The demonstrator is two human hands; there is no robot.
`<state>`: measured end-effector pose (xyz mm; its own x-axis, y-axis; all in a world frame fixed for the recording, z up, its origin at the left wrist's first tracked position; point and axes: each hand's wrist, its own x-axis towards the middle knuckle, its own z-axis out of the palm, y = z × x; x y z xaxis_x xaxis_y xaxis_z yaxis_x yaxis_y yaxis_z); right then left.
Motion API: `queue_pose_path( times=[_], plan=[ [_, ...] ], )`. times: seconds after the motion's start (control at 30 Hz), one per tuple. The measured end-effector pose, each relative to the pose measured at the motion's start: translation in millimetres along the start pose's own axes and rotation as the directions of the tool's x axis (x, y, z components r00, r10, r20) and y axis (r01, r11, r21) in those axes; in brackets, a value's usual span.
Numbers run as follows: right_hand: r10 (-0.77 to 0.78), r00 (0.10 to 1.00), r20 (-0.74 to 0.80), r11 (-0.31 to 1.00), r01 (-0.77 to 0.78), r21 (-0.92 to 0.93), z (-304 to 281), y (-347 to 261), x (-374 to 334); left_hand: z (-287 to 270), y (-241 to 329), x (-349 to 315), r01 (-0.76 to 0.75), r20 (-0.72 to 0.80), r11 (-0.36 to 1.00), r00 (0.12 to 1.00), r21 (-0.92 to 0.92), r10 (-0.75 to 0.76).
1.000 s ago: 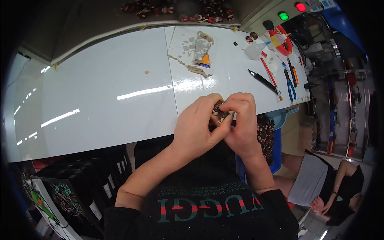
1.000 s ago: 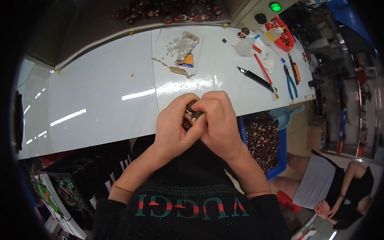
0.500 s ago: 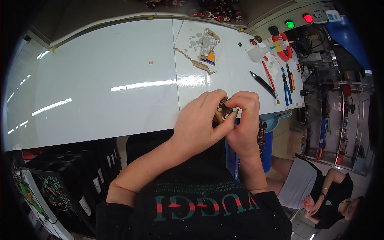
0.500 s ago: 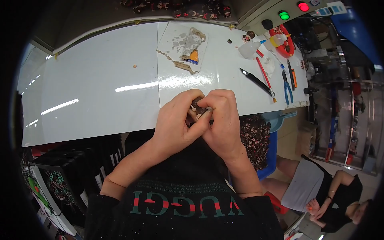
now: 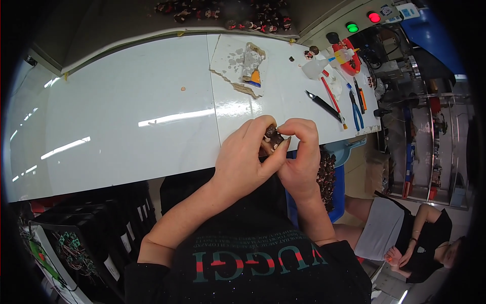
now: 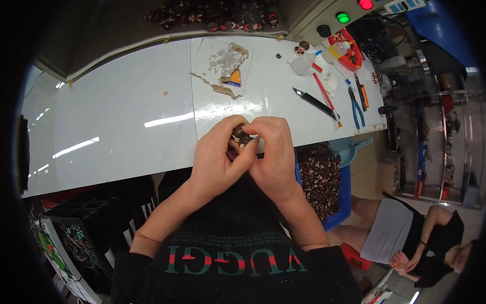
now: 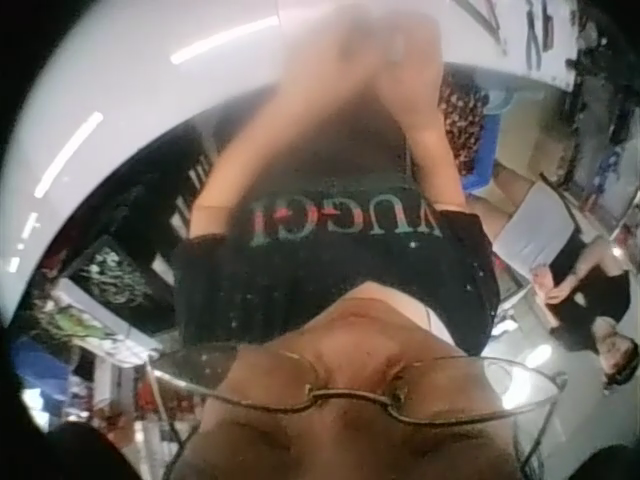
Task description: The person assembles and details small toy figurines by hand, using a glue bottle to join parts and a paintbrush to apply details.
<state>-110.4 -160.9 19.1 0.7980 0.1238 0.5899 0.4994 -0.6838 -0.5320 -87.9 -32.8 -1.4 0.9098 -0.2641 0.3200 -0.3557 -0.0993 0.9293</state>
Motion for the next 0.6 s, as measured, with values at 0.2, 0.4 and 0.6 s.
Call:
queue_pose_path(
  times=[0.2, 0.4, 0.6],
  plan=[
    [-0.008, 1.0, -0.002, 1.0, 0.008, 0.004, -11.0, -2.5, 6.8, 2.2, 10.7, 5.0, 0.001, 0.007, 0.999, 1.0, 0.036, -0.001],
    [0.035, 0.999, 0.021, 0.971, -0.039, 0.235, -50.7, 16.9, 6.6, 41.5, 25.4, 11.3, 0.039, -0.003, 0.999, 0.999, -0.005, -0.039],
    [-0.074, 0.99, -0.122, 0.986, 0.091, 0.142, -96.8, 7.8, -3.3, 79.0, 57.2, -2.7, -0.008, 0.017, 0.999, 1.0, -0.037, 0.008]
  ],
)
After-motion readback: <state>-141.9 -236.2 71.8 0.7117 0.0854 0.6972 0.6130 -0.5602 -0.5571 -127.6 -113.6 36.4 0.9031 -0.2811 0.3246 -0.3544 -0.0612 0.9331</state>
